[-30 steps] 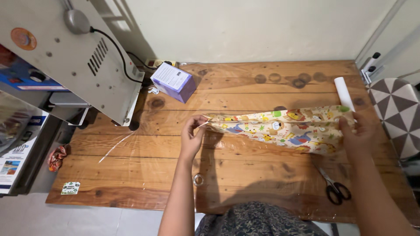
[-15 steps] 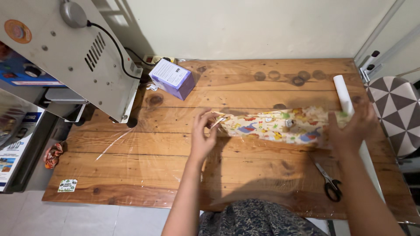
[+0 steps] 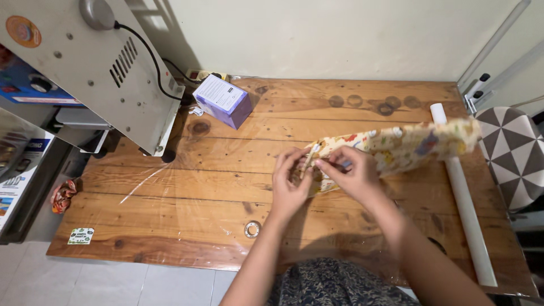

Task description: The person wraps a rectangular item in patterned wrapping paper on a wooden table. They fold the paper around the item, apply clear tape to secure the folds, and use scissors to cut tape as needed. The wrapped item remains on the table at the end.

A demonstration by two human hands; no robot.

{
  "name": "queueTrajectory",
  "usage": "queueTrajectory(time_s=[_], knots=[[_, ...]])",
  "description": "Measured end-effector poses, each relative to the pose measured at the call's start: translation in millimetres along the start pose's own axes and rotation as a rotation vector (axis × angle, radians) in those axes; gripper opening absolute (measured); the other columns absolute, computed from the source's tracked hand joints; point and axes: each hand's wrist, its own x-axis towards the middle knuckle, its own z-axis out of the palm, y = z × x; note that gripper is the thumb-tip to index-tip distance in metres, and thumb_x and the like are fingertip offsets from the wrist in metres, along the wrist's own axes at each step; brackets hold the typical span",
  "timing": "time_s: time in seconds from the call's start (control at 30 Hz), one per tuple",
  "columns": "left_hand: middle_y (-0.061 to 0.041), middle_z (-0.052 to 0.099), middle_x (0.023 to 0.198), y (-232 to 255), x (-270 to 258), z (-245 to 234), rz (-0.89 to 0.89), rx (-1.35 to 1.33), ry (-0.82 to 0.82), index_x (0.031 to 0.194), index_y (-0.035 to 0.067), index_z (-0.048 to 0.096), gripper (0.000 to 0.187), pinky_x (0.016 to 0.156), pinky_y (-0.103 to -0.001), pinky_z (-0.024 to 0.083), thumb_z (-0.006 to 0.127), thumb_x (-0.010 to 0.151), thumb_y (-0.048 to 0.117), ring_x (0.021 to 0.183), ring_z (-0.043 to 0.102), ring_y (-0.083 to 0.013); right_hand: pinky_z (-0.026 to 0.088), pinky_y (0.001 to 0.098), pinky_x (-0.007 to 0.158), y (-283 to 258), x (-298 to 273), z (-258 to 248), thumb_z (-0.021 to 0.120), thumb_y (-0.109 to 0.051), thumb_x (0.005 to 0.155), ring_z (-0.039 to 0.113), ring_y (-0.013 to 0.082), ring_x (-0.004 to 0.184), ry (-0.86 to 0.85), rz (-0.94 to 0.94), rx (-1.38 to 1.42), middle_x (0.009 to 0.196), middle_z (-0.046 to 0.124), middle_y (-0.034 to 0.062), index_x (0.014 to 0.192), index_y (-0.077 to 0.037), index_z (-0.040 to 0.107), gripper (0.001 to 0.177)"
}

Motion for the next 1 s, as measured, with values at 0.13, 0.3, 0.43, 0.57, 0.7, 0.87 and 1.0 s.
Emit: queueTrajectory(time_s=[0.13, 0.3, 0.43, 0.57, 0.7, 0.87, 1.0], knots=[[-0.013, 0.054, 0.13, 5.0, -8.1, 11.4, -0.142, -0.309, -0.001, 0.129, -0.006, 0.066, 0.034, 0.098, -0.026, 0.054, 0.054, 0.097, -0.008, 0.112, 0.066, -0.0171, 0.061, 0.023, 0.061, -5.7, 1.4, 0.0, 0.085, -0.022, 0.08, 0.071, 0.0102, 0.085, 0.02, -0.096, 0.129, 0.095, 0.071, 0.0081, 0.096, 0.0, 0.069, 0.031], [-0.008, 0.055, 0.126, 0.9, -10.1, 25.3, -0.264, -0.416, 0.008, 0.123, -0.003, 0.069, 0.03, 0.089, -0.025, 0.06, 0.056, 0.096, -0.005, 0.094, 0.065, -0.0095, 0.058, 0.0264, 0.065, 2.5, -19.4, -4.0, 0.078, -0.012, 0.086, 0.073, 0.0145, 0.077, 0.022, 0.179, 0.082, 0.099, 0.077, 0.0075, 0.101, 0.001, 0.074, 0.02], [-0.008, 0.069, 0.113, 0.4, -7.8, 27.9, -0.155, -0.048, 0.031, 0.113, 0.002, 0.077, 0.022, 0.073, -0.026, 0.051, 0.065, 0.095, -0.002, 0.084, 0.058, -0.0132, 0.061, 0.0255, 0.069, 15.4, -35.2, -6.1, 0.073, -0.009, 0.092, 0.075, 0.0144, 0.079, 0.045, 0.258, 0.24, 0.093, 0.077, 0.0104, 0.104, 0.002, 0.072, 0.016], [-0.008, 0.075, 0.106, 0.6, 2.1, 24.8, 0.04, 0.135, -0.006, 0.108, 0.006, 0.076, 0.017, 0.077, -0.03, 0.053, 0.068, 0.094, 0.002, 0.096, 0.063, -0.0184, 0.063, 0.0246, 0.073, 32.0, -45.2, -10.2, 0.068, -0.006, 0.097, 0.077, 0.0142, 0.083, 0.054, 0.22, 0.354, 0.093, 0.077, 0.0114, 0.106, 0.003, 0.068, 0.013], [-0.006, 0.073, 0.105, 4.8, 5.3, 28.1, -0.074, 0.055, -0.055, 0.117, 0.009, 0.073, 0.024, 0.075, -0.03, 0.056, 0.068, 0.093, 0.01, 0.096, 0.067, -0.0167, 0.062, 0.0244, 0.071, 42.2, -51.9, -10.6, 0.066, -0.003, 0.098, 0.076, 0.013, 0.081, 0.101, 0.186, 0.352, 0.092, 0.075, 0.0079, 0.107, 0.002, 0.067, 0.011], [-0.006, 0.076, 0.095, 9.7, 0.5, 31.0, -0.064, 0.22, -0.14, 0.111, 0.011, 0.077, 0.018, 0.069, -0.033, 0.056, 0.072, 0.094, 0.015, 0.087, 0.064, -0.0215, 0.056, 0.0222, 0.076, 43.3, -54.5, -16.0, 0.069, 0.002, 0.094, 0.069, 0.0086, 0.084, 0.182, 0.079, 0.375, 0.09, 0.073, 0.0029, 0.122, -0.002, 0.065, 0.028], [-0.01, 0.074, 0.105, 8.5, 0.3, 30.1, 0.127, 0.251, -0.173, 0.121, 0.009, 0.071, 0.022, 0.081, -0.034, 0.055, 0.061, 0.102, 0.011, 0.092, 0.066, -0.0239, 0.057, 0.0229, 0.077, 40.9, -56.1, -19.7, 0.072, 0.003, 0.093, 0.069, 0.009, 0.083, 0.186, -0.013, 0.212, 0.091, 0.073, 0.0035, 0.121, -0.003, 0.068, 0.029]])
